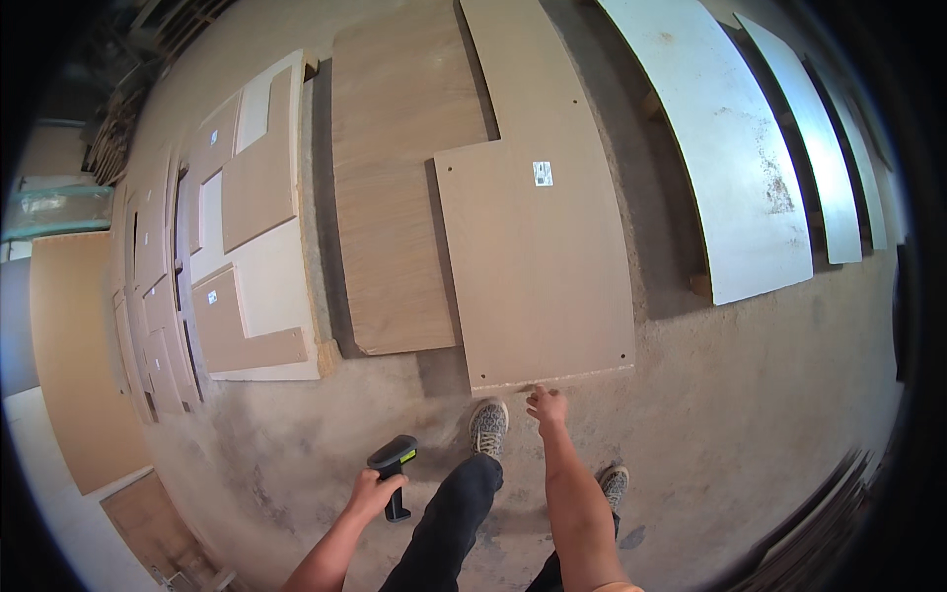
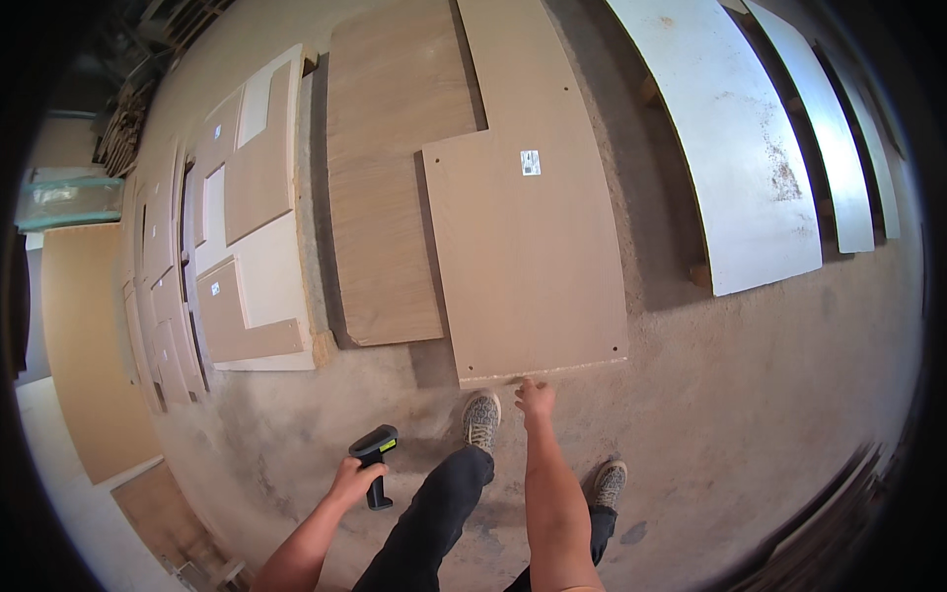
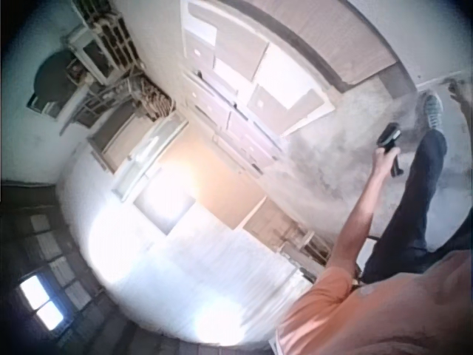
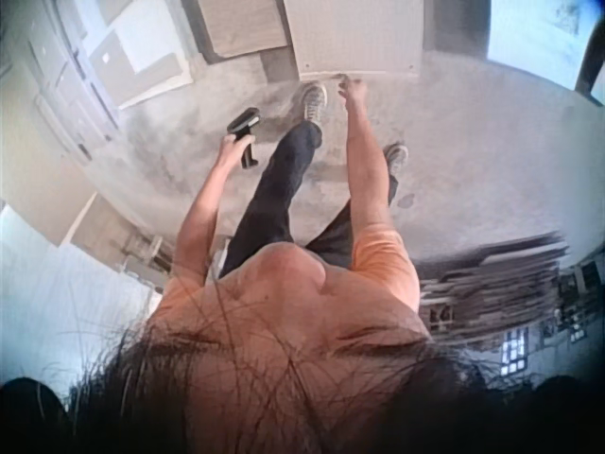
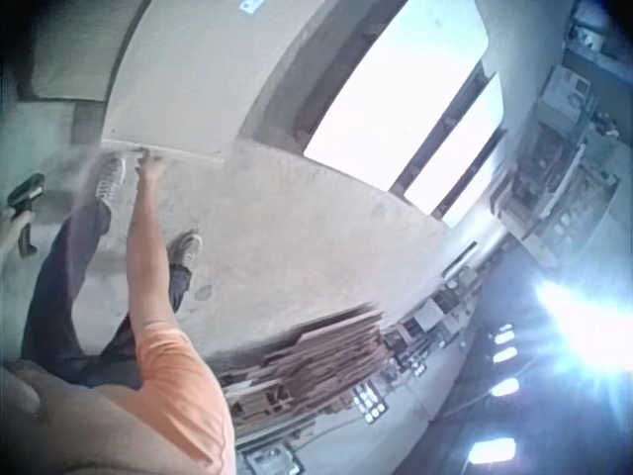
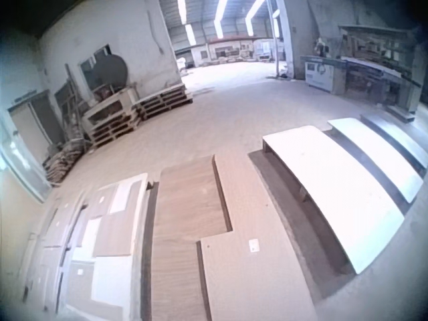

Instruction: The person repeatedly picks up flat wooden panels, scans their barcodes with a handheld scanner, places them on a CNC machine table, and then removes them to stack on the floor. This cycle is performed multiple times with different panels.

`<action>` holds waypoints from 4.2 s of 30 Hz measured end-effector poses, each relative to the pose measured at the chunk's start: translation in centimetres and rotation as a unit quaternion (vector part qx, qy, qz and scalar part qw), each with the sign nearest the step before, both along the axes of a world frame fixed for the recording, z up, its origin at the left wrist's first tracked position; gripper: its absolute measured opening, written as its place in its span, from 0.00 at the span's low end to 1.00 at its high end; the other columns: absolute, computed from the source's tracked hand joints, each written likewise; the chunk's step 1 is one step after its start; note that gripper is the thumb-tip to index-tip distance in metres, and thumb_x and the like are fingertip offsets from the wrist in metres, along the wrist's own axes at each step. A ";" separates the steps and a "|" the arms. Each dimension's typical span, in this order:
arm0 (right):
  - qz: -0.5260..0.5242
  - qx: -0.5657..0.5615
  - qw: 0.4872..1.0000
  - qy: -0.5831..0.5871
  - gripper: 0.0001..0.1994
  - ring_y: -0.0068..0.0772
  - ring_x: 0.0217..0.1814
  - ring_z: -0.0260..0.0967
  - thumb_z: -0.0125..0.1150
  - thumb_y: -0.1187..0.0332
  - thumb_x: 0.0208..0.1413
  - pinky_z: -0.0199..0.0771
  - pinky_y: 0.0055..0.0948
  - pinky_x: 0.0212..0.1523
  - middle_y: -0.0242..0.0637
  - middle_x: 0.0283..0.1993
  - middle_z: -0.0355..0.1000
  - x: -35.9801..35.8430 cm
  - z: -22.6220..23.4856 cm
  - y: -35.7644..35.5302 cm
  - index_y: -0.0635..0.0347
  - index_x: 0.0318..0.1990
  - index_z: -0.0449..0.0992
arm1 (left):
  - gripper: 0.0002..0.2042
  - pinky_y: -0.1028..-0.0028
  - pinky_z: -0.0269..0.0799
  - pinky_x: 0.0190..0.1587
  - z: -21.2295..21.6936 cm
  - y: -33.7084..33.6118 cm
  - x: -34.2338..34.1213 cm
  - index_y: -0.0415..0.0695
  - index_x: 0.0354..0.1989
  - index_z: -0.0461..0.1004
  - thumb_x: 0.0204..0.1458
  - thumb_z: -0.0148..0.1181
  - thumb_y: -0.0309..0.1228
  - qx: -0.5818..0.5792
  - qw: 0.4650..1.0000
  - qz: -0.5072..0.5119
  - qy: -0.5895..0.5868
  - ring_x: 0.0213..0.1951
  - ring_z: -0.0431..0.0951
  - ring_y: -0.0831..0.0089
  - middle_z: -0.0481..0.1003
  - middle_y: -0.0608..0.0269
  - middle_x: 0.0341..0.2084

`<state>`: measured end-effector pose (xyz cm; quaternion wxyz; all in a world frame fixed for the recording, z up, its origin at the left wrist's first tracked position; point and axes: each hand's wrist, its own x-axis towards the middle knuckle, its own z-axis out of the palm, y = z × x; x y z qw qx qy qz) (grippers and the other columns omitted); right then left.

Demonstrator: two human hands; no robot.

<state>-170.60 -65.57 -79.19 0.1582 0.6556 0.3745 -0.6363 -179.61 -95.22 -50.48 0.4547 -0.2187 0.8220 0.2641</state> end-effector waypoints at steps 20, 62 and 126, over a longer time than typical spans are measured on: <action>0.160 0.142 0.971 -0.110 0.13 0.35 0.36 0.80 0.60 0.64 0.61 0.80 0.35 0.34 0.43 0.36 0.79 24.8 34.7 13.1 0.67 0.44 0.76 | 0.21 0.59 0.75 0.38 18.1 18.1 3.9 0.35 0.34 0.79 0.42 0.68 0.44 0.215 0.918 -0.331 -0.030 0.34 0.83 0.52 0.79 0.41 0.27; -0.363 0.495 0.757 0.225 0.08 0.22 0.26 0.67 0.55 0.68 0.65 0.72 0.29 0.29 0.32 0.28 0.71 69.8 75.0 8.3 0.63 0.46 0.74 | 0.20 0.65 0.75 0.37 38.2 44.5 45.8 0.37 0.33 0.82 0.40 0.69 0.44 0.271 0.716 -0.643 0.023 0.29 0.81 0.62 0.80 0.54 0.22; -0.345 0.604 0.678 -0.238 0.26 0.44 0.54 0.73 0.64 0.63 0.59 0.73 0.41 0.55 0.49 0.51 0.75 229.8 73.7 56.1 0.66 0.63 0.69 | 0.18 0.70 0.71 0.32 40.7 96.8 205.5 0.34 0.32 0.79 0.49 0.69 0.41 0.458 0.623 -0.634 0.023 0.27 0.74 0.78 0.77 0.63 0.21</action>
